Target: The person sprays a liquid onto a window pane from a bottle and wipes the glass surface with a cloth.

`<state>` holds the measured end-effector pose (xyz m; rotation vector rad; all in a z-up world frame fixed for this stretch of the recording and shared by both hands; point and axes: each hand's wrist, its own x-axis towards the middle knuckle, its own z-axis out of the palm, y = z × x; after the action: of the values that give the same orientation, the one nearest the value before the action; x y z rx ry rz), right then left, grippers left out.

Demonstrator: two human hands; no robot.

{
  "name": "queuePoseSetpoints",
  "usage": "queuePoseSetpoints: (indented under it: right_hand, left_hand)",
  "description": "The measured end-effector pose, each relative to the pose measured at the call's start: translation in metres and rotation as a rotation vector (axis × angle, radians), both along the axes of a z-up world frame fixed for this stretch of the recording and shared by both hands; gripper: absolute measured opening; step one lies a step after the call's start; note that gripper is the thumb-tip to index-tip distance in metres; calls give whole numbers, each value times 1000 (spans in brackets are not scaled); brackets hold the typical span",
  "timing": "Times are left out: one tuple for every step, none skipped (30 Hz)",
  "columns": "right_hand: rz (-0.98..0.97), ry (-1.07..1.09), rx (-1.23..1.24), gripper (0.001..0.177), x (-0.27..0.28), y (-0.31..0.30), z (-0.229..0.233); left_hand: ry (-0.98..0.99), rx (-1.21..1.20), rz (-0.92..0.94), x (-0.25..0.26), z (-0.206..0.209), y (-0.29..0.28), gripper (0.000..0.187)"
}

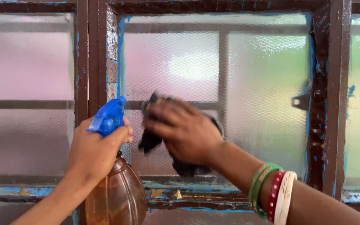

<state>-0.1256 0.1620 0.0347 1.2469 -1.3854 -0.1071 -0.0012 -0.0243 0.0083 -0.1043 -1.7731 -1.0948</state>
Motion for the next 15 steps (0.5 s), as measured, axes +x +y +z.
queuePoseSetpoints:
  right_hand:
    - [-22,56,146,56,1,0,-3]
    - [-23,60,145,56,1,1,0]
    - [-29,40,155,57,1,1,5]
    - [-35,19,165,57,1,1,11]
    - [-33,21,162,57,1,0,21]
    - [-68,-12,82,59,-1,-2,36]
    - [-104,-50,4,61,-2,-3,48]
    - [-101,-53,4,61,-3,-2,60]
    - [-71,-22,-111,61,-4,0,70]
    - [-41,9,-228,62,-5,0,74]
    - [-36,4,-224,62,-5,-2,72]
    - [-22,-9,-265,60,-5,-3,69]
    - [-10,-21,-304,58,-5,-5,67]
    - [-5,-26,-300,58,-4,-7,62]
    - [13,-34,-308,58,-4,-8,56]
  left_hand:
    - [28,-15,-18,0,2,1,13]
    - [32,-16,-18,0,2,2,13]
    - [5,-7,17,1,2,4,13]
    - [-22,1,52,1,3,5,13]
    - [-20,-2,54,1,3,6,13]
    - [2,2,29,0,3,7,13]
    - [18,8,3,-1,2,7,13]
    - [15,8,5,-2,1,7,13]
    - [37,22,-26,-3,0,7,13]
    - [59,37,-57,-4,-1,6,12]
    - [55,40,-52,-4,-3,6,12]
    - [40,39,-34,-4,-4,5,12]
    - [26,38,-18,-3,-5,4,12]
    - [22,41,-12,-2,-6,3,12]
    - [44,19,-15,-1,-6,3,12]
